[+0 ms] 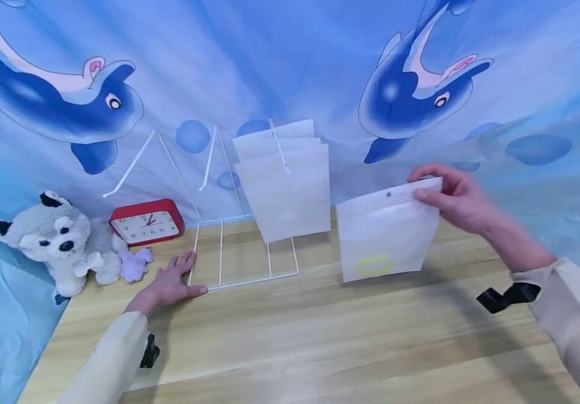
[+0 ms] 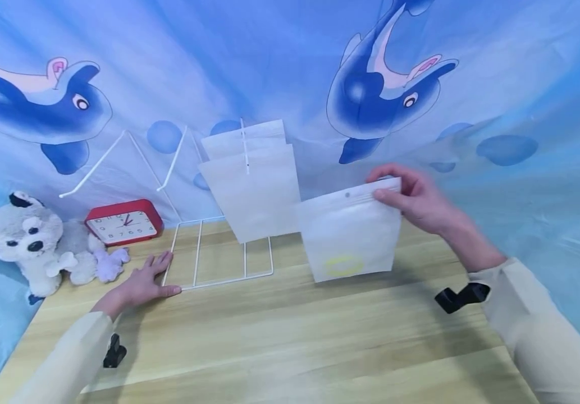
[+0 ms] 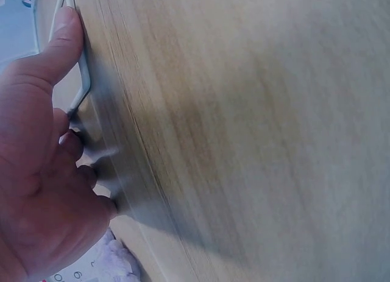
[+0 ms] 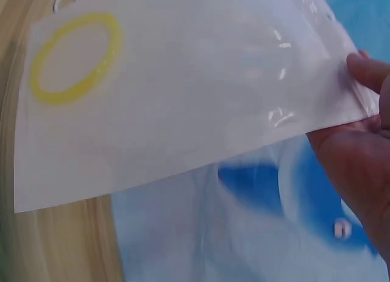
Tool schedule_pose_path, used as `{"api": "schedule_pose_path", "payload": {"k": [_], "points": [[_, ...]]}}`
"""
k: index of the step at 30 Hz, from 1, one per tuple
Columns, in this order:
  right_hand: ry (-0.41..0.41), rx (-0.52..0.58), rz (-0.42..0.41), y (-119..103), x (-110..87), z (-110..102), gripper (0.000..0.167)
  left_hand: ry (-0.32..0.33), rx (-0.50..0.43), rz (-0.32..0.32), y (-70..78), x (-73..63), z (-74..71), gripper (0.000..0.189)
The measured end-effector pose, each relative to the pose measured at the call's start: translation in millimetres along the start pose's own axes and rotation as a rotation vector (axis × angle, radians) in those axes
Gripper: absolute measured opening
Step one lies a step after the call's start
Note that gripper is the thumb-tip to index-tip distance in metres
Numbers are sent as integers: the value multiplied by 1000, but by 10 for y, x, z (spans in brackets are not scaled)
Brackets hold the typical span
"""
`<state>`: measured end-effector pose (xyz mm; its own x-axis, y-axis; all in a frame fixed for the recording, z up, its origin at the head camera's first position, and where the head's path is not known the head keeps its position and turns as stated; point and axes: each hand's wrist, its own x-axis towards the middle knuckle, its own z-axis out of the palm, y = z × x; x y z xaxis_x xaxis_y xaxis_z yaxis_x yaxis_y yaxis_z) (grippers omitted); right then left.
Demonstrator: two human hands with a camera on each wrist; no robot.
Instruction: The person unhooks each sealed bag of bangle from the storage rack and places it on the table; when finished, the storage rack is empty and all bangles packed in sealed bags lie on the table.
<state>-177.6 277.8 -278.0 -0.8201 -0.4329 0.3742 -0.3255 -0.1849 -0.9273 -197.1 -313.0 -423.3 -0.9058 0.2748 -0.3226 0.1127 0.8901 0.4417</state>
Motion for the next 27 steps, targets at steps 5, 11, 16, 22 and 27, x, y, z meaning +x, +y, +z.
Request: {"api": "schedule_pose_path", "payload": {"k": [5,11,16,22,27], "points": [[-38,98,14,-34,-212,-465,33,-14,-4,-8,29,43,-21,112],[-23,65,65,-55,-457,-959,32,-17,1,-20,43,46,-28,113],[112,-38,143,-24,-643,-1227,32,-15,21,-34,48,29,-43,114],[236,-290,303,-6,-728,-1469,31,-24,17,-35,50,46,-63,114],[303,-484,452,-4,-650,-1598,26,-34,18,-34,57,63,-71,114]]}}
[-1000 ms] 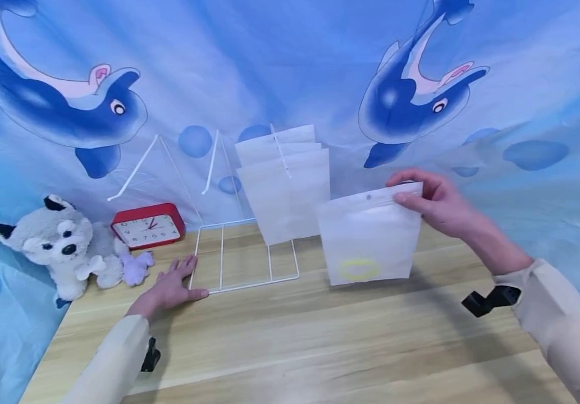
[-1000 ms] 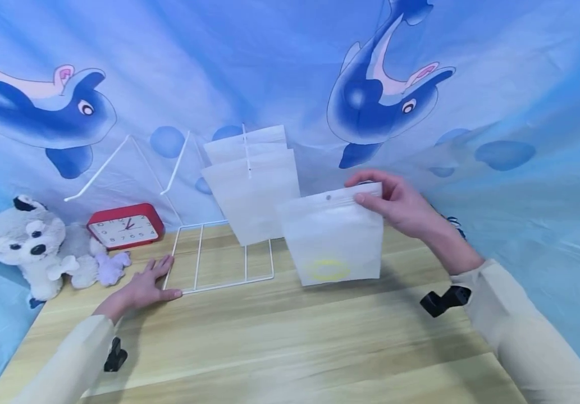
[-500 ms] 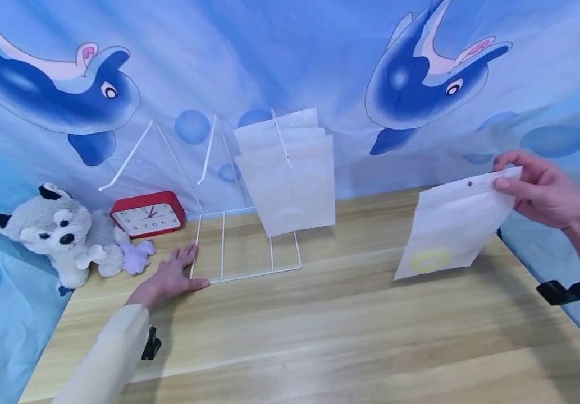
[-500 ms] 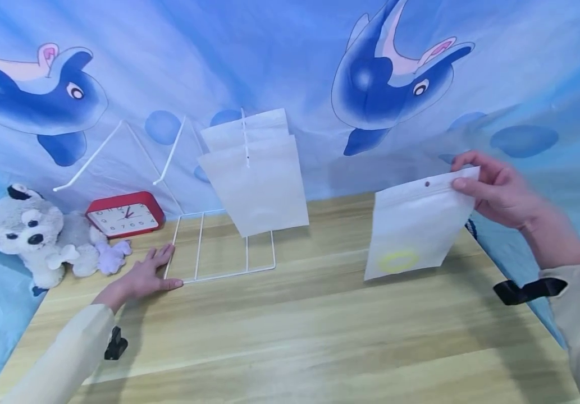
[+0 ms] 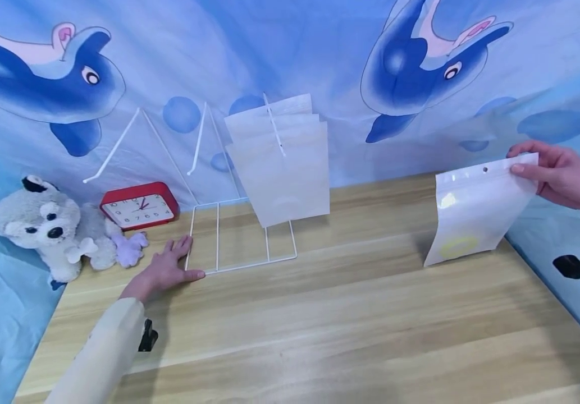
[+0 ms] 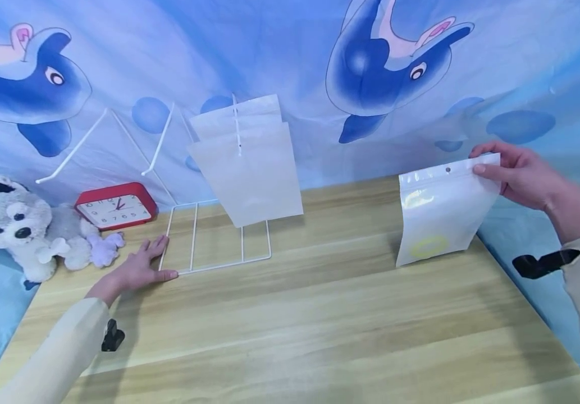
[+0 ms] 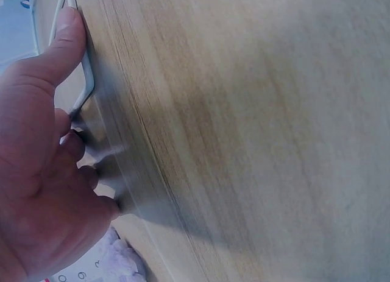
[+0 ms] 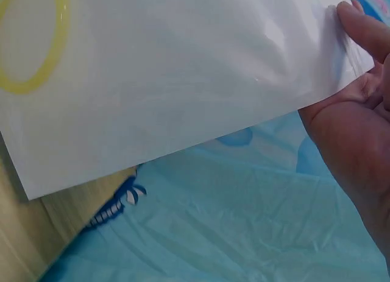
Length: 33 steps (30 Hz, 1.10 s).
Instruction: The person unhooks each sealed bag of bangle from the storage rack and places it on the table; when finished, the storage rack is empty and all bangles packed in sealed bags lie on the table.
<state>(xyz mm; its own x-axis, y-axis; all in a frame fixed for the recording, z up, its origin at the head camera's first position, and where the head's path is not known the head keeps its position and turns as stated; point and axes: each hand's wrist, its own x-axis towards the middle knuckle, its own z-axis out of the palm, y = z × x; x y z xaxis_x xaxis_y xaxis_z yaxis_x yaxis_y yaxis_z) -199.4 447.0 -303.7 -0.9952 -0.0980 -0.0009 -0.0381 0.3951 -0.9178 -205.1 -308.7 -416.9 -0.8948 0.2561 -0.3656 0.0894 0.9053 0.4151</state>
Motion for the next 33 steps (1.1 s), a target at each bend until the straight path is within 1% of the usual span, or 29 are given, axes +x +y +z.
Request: {"api": "schedule_pose_path", "payload": {"k": [3,5,7,8,10,13,15,17,18,20,23,27,30,33], "points": [[46,5,79,-43,199,-1,23,5,-8,-5,-33,-16,-27,114],[52,19,127,-72,354,27,24,8,-9,-16,-73,-47,-50,116],[50,14,158,-88,498,80,26,13,-7,-29,-119,-82,-75,117],[49,-6,168,-88,562,111,27,16,-7,-34,-143,-97,-86,117],[48,-57,172,-74,669,177,27,23,2,-35,-181,-119,-109,118],[54,-201,158,-35,800,259,26,25,5,-32,-211,-124,-121,117],[48,-290,132,7,886,315,30,23,6,-33,-217,-137,-123,117],[28,-346,109,61,964,372,33,21,1,-35,-222,-157,-117,117],[15,-355,95,97,998,404,35,21,2,-36,-222,-172,-114,117],[-10,-359,84,179,1048,468,37,21,-1,-38,-224,-196,-105,117],[-51,-362,91,305,1068,532,37,19,-8,-46,-215,-201,-81,117],[-70,-389,95,455,1029,526,37,15,-13,-37,-166,-127,-35,115],[-40,-426,95,546,1000,467,36,14,-15,-22,-92,-45,-6,113],[0,-455,103,609,1008,429,35,13,-17,-19,-20,2,-4,112]]}}
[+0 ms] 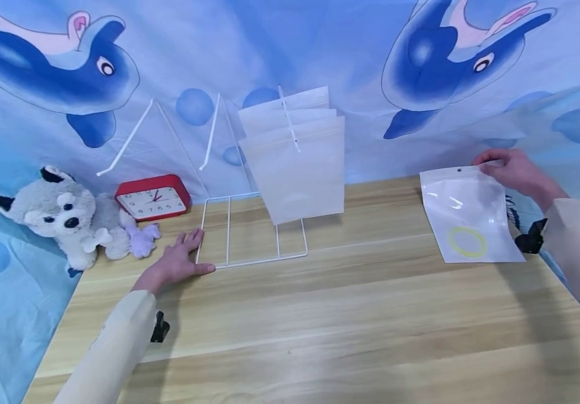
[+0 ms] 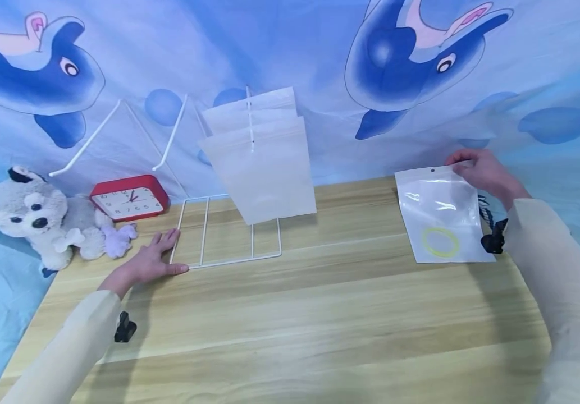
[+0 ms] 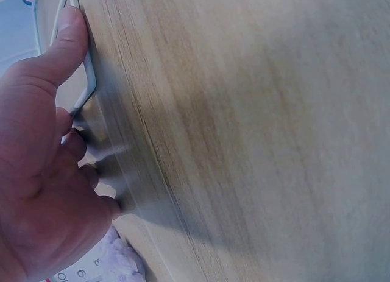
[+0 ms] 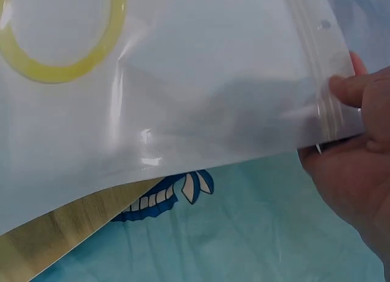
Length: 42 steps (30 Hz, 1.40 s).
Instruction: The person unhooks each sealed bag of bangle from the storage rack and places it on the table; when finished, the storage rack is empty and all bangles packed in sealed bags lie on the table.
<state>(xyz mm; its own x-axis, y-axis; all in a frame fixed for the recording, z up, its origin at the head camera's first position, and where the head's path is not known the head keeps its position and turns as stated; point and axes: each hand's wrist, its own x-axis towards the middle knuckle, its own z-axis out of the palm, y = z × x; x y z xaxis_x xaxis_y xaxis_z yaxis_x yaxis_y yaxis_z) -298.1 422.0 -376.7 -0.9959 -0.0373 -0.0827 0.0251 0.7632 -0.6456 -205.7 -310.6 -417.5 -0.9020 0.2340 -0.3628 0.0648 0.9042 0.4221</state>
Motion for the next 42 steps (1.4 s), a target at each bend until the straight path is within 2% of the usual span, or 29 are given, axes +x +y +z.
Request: {"api": "schedule_pose_path", "payload": {"k": [6,14,18,25,31,36,39,42], "points": [[74,-100,7,-1,132,65,32,3,15,-14,68,-2,-63,111],[158,-282,-130,-33,292,173,22,2,13,-4,100,39,-102,112],[153,-364,-148,-11,348,217,21,-2,14,-6,95,52,-83,110],[169,-564,-176,0,326,268,14,2,13,-2,92,85,-60,111],[166,-606,-155,53,348,338,12,0,31,-11,76,100,-34,110],[185,-689,-184,88,384,387,12,-1,16,-13,67,94,-18,111],[178,-752,-192,65,397,422,13,-4,13,-21,52,75,-12,110],[164,-765,-189,-8,409,465,15,-2,15,-24,28,49,-14,110]]}}
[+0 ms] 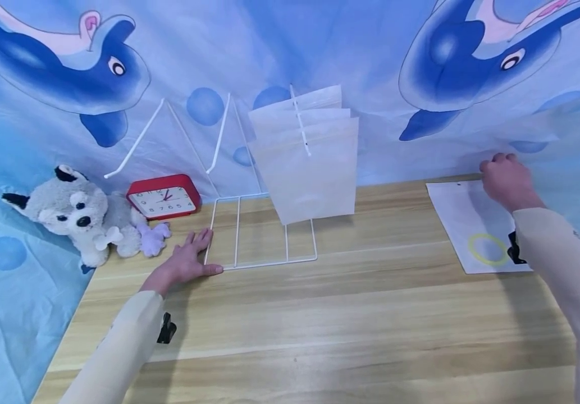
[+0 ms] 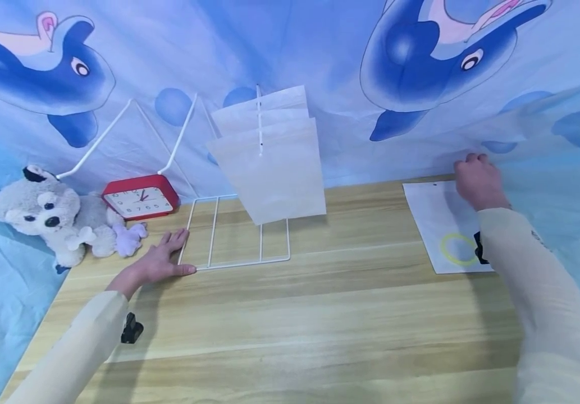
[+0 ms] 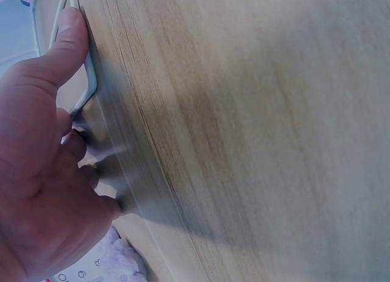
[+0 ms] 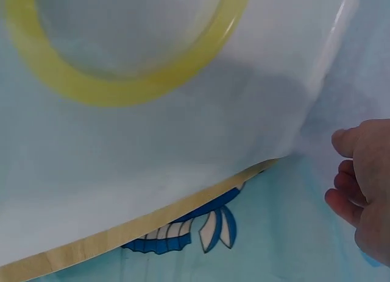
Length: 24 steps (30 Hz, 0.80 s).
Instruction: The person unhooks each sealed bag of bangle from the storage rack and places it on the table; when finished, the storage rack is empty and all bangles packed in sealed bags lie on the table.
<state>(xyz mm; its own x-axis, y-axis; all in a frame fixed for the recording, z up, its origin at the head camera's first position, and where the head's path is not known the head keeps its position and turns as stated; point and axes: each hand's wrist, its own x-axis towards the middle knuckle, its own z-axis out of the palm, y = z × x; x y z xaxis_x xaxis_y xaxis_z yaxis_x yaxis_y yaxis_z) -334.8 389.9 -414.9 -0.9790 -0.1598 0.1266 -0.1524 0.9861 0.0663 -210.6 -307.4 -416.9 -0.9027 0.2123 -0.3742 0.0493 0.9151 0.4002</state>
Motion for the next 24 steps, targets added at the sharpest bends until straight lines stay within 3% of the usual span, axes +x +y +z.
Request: {"api": "schedule_pose_path", "payload": {"k": [4,10,17,24], "points": [[-28,82,-3,-103,6,-103,17,10,5,2,-11,19,2,110],[-39,277,-143,-343,-56,-323,19,18,24,1,2,106,24,109],[126,614,-283,-880,-146,-792,15,20,15,2,41,253,55,108],[136,968,-356,-1404,-50,-1283,28,29,6,12,57,396,60,109]]}}
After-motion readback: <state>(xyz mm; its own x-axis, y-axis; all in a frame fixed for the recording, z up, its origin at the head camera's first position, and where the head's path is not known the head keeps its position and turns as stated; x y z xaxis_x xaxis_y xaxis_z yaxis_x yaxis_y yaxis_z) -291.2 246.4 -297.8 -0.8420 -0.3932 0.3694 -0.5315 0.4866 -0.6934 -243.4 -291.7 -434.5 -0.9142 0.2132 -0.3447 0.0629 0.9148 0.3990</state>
